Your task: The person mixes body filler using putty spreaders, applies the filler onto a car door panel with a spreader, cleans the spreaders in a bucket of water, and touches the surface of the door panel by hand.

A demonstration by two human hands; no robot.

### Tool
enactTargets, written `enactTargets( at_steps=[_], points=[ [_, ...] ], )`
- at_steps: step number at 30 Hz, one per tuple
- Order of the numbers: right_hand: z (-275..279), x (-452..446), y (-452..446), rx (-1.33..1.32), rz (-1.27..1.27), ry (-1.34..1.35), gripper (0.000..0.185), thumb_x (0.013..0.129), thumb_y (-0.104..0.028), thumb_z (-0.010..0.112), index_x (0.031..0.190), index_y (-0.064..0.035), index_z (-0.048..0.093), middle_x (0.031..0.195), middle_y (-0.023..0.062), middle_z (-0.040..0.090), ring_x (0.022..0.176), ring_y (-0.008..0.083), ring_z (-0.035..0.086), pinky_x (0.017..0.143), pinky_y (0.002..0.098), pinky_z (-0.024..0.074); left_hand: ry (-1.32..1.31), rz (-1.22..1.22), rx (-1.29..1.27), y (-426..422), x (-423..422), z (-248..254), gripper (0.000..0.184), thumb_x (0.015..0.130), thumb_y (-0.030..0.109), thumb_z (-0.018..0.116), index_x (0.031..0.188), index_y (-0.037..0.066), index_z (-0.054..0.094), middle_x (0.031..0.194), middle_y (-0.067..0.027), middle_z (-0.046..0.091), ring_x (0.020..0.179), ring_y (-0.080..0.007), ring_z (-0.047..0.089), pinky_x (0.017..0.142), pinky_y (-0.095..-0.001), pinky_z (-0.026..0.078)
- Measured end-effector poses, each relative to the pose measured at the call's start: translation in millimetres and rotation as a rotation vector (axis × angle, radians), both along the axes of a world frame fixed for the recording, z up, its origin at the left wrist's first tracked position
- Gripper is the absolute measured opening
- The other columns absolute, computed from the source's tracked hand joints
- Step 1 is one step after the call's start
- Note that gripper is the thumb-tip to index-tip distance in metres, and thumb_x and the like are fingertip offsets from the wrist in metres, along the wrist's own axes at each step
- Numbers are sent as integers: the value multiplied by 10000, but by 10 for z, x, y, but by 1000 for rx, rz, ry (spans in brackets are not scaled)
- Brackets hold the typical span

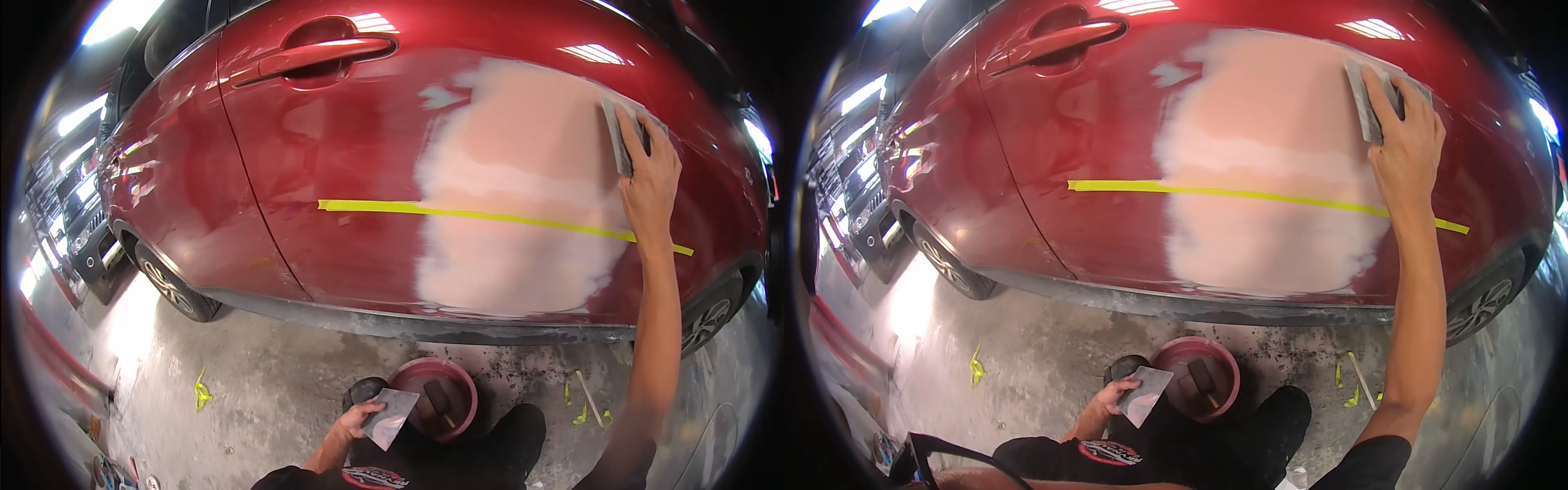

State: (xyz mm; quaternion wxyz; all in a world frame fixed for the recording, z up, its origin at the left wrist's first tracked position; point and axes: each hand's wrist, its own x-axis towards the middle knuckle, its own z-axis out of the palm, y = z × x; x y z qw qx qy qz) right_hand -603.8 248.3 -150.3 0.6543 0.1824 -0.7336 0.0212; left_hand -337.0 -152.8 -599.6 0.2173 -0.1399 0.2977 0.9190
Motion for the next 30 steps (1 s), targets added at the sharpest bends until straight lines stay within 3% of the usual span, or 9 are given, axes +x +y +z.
enactTargets(
  at_steps=[11, 21, 23, 29, 30],
  points=[
    [45, -143, -162, -5, -9, -1, 789, 626, 62, 616, 1325, -292, 520, 1269, 83, 510, 1173, 268, 477, 968, 440, 375, -37, -10, 18, -4, -8, 19, 325, 921, 103, 529, 1242, 62, 508, 1126, -131, 633, 994, -263, 648, 855, -382, 538],
    [-996, -75, -421, -101, 65, -126, 777, 586, 55, 608, 1314, -204, 541, 1238, 162, 497, 1167, 325, 459, 952, 455, 361, -27, -47, 23, 8, -8, 146, 398, 911, 123, 560, 1296, 90, 468, 1147, -111, 620, 1001, -252, 641, 868, -385, 529],
    [-1087, -78, -430, -100, 77, -128, 773, 587, 54, 609, 1313, -202, 543, 1239, 161, 496, 1163, 323, 460, 949, 454, 363, -41, 1, -3, 43, 1, 175, 336, 907, 95, 546, 1240, 65, 511, 1115, -122, 639, 983, -257, 652, 849, -389, 536],
    [-1153, 160, -367, -54, 52, -202, 774, 591, 51, 607, 1316, -212, 544, 1227, 154, 509, 1151, 322, 472, 940, 442, 374, 6, -12, -35, -2, 7, 76, 378, 916, 109, 544, 1286, 74, 476, 1137, -115, 623, 985, -245, 649, 838, -374, 543],
    [-1092, 255, -281, -18, 74, -374, 774, 595, 49, 606, 1316, -224, 543, 1232, 143, 516, 1148, 316, 478, 948, 435, 371, 8, -12, -34, 6, 18, 83, 378, 916, 109, 544, 1286, 74, 476, 1137, -115, 623, 985, -245, 649, 838, -374, 543]
  ],
)
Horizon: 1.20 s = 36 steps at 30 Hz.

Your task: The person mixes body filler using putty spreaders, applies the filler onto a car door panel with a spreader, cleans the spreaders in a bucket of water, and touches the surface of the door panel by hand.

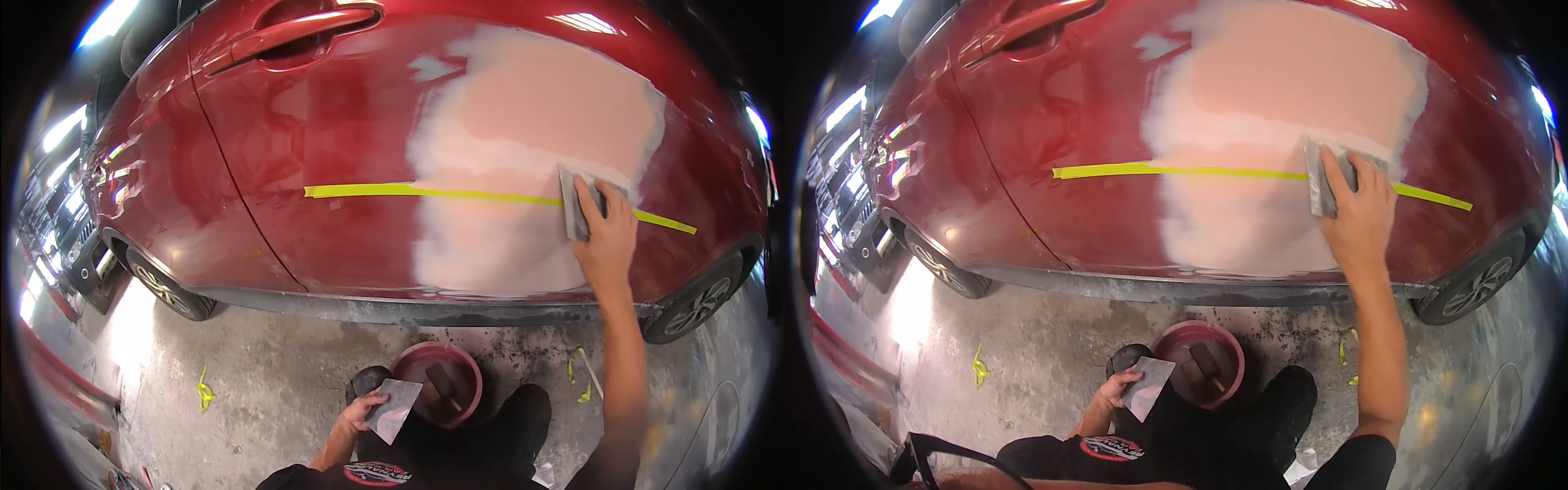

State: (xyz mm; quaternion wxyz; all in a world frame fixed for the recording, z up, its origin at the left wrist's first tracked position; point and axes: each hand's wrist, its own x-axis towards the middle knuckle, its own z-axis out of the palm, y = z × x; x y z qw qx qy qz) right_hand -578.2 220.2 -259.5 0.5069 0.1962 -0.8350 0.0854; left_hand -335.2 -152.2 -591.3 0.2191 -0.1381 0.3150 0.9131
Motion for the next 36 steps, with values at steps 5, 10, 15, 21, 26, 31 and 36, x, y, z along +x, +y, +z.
enactTargets(
  at_steps=[5, 10, 15, 21, 26, 31, 36],
  points=[
    [710, 5, 311, 35, -51, 189, 782, 611, 50, 595, 1324, -266, 532, 1254, 111, 529, 1150, 287, 489, 974, 418, 361, 4, -7, 20, 13, -19, 21, 332, 921, 101, 535, 1249, 65, 501, 1100, -120, 637, 955, -245, 659, 819, -369, 553],
    [1114, -282, 231, 84, -109, 411, 788, 646, 74, 575, 1341, -291, 508, 1285, 81, 512, 1174, 263, 482, 993, 427, 348, -10, 7, 35, 41, -28, 66, 314, 923, 101, 533, 1234, 64, 512, 1088, -118, 641, 951, -246, 661, 821, -371, 552],
    [1158, -387, 174, 40, -90, 401, 810, 632, 79, 597, 1341, -301, 506, 1292, 66, 508, 1184, 264, 481, 984, 429, 361, -5, 43, 39, 25, 0, -8, 314, 922, 98, 536, 1234, 64, 511, 1093, -118, 640, 953, -246, 661, 824, -376, 552],
    [1168, -436, 208, 24, -10, 360, 820, 601, 83, 602, 1327, -291, 524, 1283, 80, 514, 1175, 280, 488, 970, 422, 381, -53, 35, 34, 37, -4, 113, 329, 922, 101, 539, 1247, 63, 501, 1097, -120, 639, 958, -249, 661, 821, -376, 553],
    [722, -443, 206, 94, -29, 314, 825, 578, 76, 610, 1324, -266, 530, 1266, 108, 516, 1164, 301, 487, 967, 431, 378, -51, -7, 73, -25, -26, -16, 342, 910, 94, 545, 1245, 47, 496, 1109, -131, 639, 969, -263, 656, 847, -391, 539],
    [143, -359, 86, 16, -60, 211, 830, 571, 86, 618, 1329, -239, 527, 1247, 131, 514, 1166, 316, 472, 966, 441, 371, -35, -6, 76, -7, -32, 8, 359, 907, 88, 542, 1260, 58, 486, 1126, -127, 633, 992, -258, 649, 860, -389, 533],
    [-103, -288, 9, -18, -44, 161, 822, 577, 88, 616, 1325, -241, 531, 1249, 125, 512, 1166, 320, 469, 964, 442, 371, 0, -18, 51, -29, -20, -22, 373, 913, 108, 542, 1278, 68, 475, 1126, -113, 627, 976, -234, 651, 837, -361, 540]
  ],
)
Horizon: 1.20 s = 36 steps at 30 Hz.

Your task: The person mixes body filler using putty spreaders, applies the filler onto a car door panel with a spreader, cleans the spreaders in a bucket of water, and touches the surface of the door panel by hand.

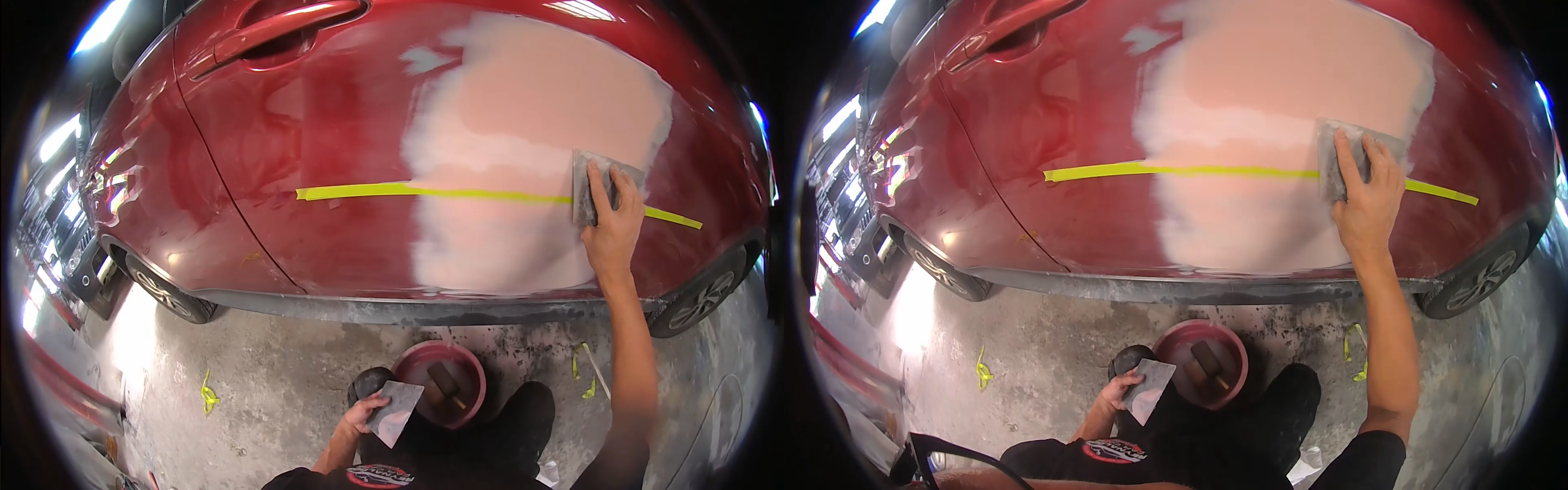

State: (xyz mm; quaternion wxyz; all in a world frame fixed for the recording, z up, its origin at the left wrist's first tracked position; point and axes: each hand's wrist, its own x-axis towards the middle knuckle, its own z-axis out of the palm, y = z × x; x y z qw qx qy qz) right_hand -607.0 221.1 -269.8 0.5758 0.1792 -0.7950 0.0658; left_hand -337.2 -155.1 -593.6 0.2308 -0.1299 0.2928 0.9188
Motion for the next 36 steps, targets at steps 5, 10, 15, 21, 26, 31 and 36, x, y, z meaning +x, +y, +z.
enactTargets(
  at_steps=[5, 10, 15, 21, 26, 31, 36],
  points=[
    [93, 320, 45, 19, 38, -104, 802, 592, 94, 594, 1321, -236, 535, 1241, 124, 517, 1167, 314, 471, 968, 444, 371, -5, 18, 10, 28, 1, 54, 326, 912, 82, 528, 1236, 60, 510, 1113, -123, 639, 967, -246, 658, 823, -374, 547],
    [670, 578, 218, 0, 74, -147, 756, 633, 72, 567, 1319, -244, 536, 1238, 124, 527, 1162, 297, 479, 978, 426, 363, 14, -14, -6, -1, -30, 6, 368, 912, 109, 552, 1273, 73, 487, 1125, -112, 631, 986, -241, 650, 846, -370, 538],
    [1063, 242, -68, 63, -60, 172, 770, 634, 73, 575, 1326, -261, 527, 1263, 103, 519, 1155, 283, 482, 982, 434, 348, -4, 24, -15, 3, -5, -48, 354, 906, 91, 562, 1255, 71, 502, 1134, -120, 636, 1002, -256, 647, 870, -389, 529],
    [1242, 144, -374, 70, -75, 219, 790, 633, 78, 596, 1328, -291, 520, 1275, 66, 515, 1162, 271, 477, 996, 436, 330, 39, 54, 46, 22, 36, 0, 332, 913, 94, 550, 1242, 74, 514, 1123, -123, 639, 996, -255, 650, 858, -387, 536],
    [1301, 112, -521, 86, -96, 227, 797, 624, 80, 609, 1319, -301, 526, 1278, 59, 516, 1176, 262, 473, 997, 429, 328, 20, 64, 44, 24, 25, 59, 323, 917, 91, 542, 1238, 74, 514, 1114, -129, 641, 980, -256, 656, 840, -385, 544],
    [1287, 9, -540, 65, -53, 228, 790, 627, 79, 616, 1315, -301, 530, 1265, 58, 522, 1176, 255, 476, 990, 429, 335, 19, 36, 72, 18, 29, 48, 341, 914, 91, 546, 1251, 68, 501, 1113, -128, 641, 984, -256, 655, 844, -384, 543],
    [1085, 39, -508, 105, -67, 187, 789, 614, 56, 629, 1320, -282, 529, 1258, 77, 520, 1165, 263, 479, 979, 425, 334, 6, 54, 4, 2, 44, 49, 357, 906, 93, 554, 1255, 49, 493, 1129, -126, 637, 999, -254, 650, 861, -380, 534]
  ],
)
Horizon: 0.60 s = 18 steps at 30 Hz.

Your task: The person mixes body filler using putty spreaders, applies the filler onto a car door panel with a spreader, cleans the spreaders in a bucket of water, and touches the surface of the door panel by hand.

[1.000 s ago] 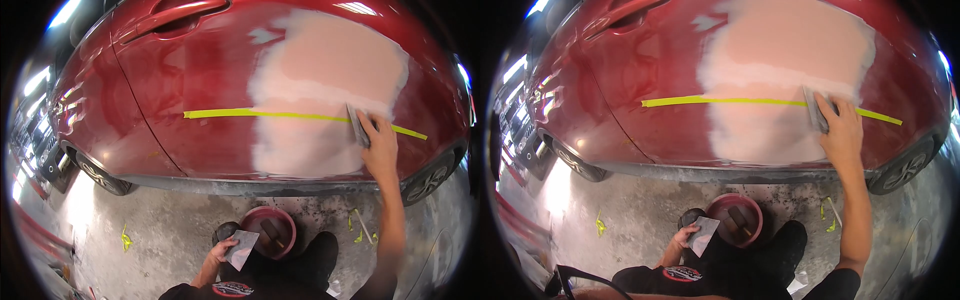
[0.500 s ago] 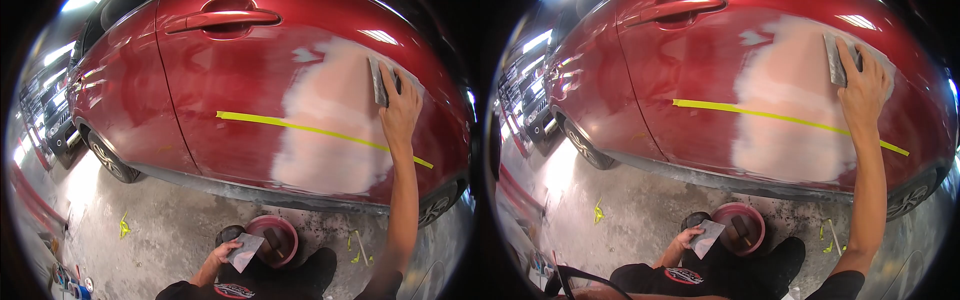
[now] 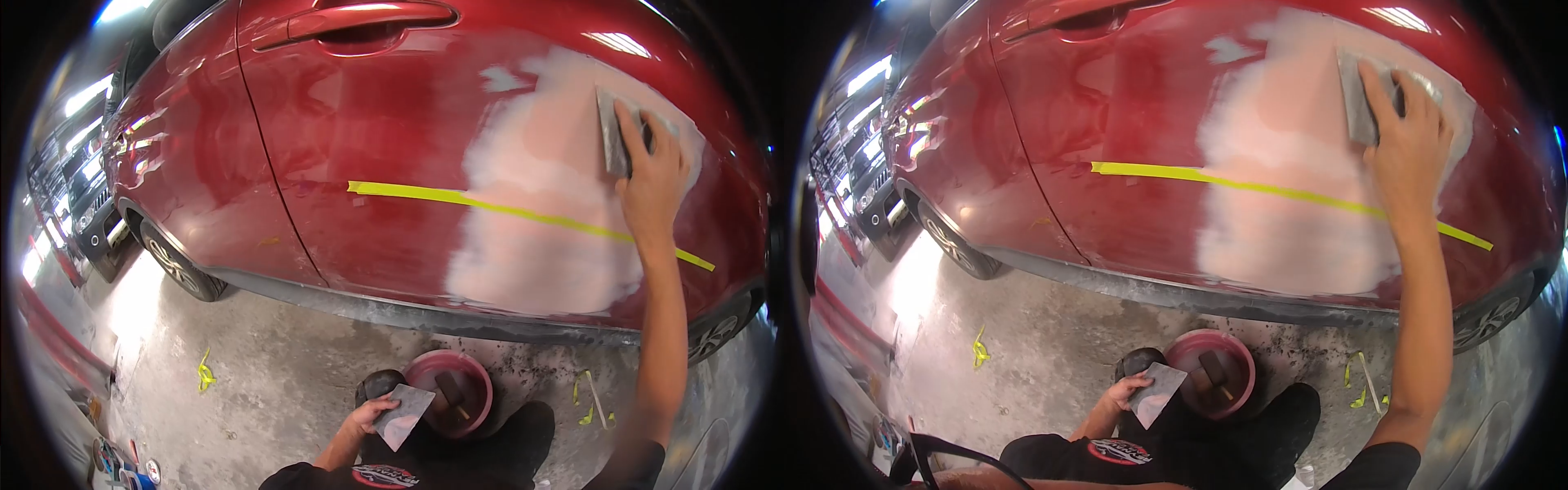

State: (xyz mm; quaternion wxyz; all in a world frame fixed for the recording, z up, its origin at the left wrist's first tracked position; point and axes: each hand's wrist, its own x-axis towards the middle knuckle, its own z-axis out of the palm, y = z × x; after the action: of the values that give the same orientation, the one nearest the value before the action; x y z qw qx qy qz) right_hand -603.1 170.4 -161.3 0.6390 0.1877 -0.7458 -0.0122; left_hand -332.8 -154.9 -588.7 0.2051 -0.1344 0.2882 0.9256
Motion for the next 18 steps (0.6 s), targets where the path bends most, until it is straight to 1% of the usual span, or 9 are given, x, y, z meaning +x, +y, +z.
enactTargets(
  at_steps=[1, 3, 4, 6, 9, 13, 15, 16, 18],
  points=[
    [-109, 25, 10, 21, -5, -15, 788, 610, 44, 635, 1323, -275, 528, 1256, 83, 519, 1159, 264, 479, 975, 423, 333, -5, -6, -1, -20, -4, -32, 357, 906, 93, 554, 1255, 49, 493, 1129, -126, 637, 999, -254, 650, 861, -380, 534],
    [-334, 84, -9, 5, 4, -54, 786, 608, 35, 638, 1324, -269, 528, 1256, 87, 516, 1155, 265, 479, 973, 422, 330, 23, -69, 43, -47, -34, -83, 453, 908, 105, 555, 1341, 74, 427, 1191, -121, 602, 1039, -248, 629, 894, -374, 516],
    [-443, 92, -25, -11, 22, -91, 784, 606, 25, 642, 1326, -264, 527, 1256, 90, 513, 1151, 267, 478, 971, 421, 328, 21, -74, 41, -43, -31, -77, 453, 908, 105, 555, 1341, 74, 427, 1191, -121, 602, 1039, -248, 629, 894, -374, 516],
    [-610, 58, -48, -23, 35, -95, 783, 602, 19, 649, 1323, -263, 530, 1258, 87, 509, 1148, 265, 475, 971, 424, 326, 11, -24, 21, -1, -21, 11, 349, 907, 91, 546, 1252, 57, 499, 1131, -126, 636, 998, -251, 651, 856, -378, 536],
    [-804, 74, -80, -48, 28, -105, 801, 589, 17, 658, 1327, -265, 526, 1256, 87, 507, 1151, 268, 471, 969, 428, 327, 12, -9, 9, -4, 3, 14, 354, 907, 91, 544, 1257, 67, 499, 1132, -126, 636, 1000, -252, 650, 855, -381, 537],
    [-953, 154, -79, -53, 48, -177, 820, 580, 2, 671, 1337, -271, 513, 1238, 89, 514, 1144, 276, 473, 964, 435, 330, 11, -23, 13, -33, -10, -79, 352, 905, 88, 546, 1254, 73, 505, 1130, -125, 637, 1003, -254, 648, 853, -382, 538],
    [-972, 196, -72, -55, 53, -197, 823, 579, -3, 674, 1339, -273, 510, 1234, 90, 515, 1141, 281, 474, 963, 440, 331, 15, -29, -10, -36, -9, -105, 461, 891, 79, 552, 1337, 61, 438, 1194, -123, 603, 1053, -254, 624, 915, -377, 505],
    [-975, 226, -67, -46, 59, -214, 814, 581, -3, 671, 1335, -268, 515, 1227, 94, 520, 1142, 281, 476, 963, 437, 335, 14, -31, -11, -27, -9, -89, 461, 891, 79, 552, 1337, 61, 438, 1194, -123, 603, 1053, -254, 624, 915, -377, 505],
    [-936, 343, -34, -35, 65, -230, 806, 582, -2, 668, 1330, -263, 520, 1220, 99, 525, 1142, 281, 479, 964, 434, 339, 31, -18, 23, -4, -14, -35, 352, 905, 87, 545, 1254, 70, 505, 1130, -128, 635, 1004, -254, 647, 855, -379, 537]
  ],
)
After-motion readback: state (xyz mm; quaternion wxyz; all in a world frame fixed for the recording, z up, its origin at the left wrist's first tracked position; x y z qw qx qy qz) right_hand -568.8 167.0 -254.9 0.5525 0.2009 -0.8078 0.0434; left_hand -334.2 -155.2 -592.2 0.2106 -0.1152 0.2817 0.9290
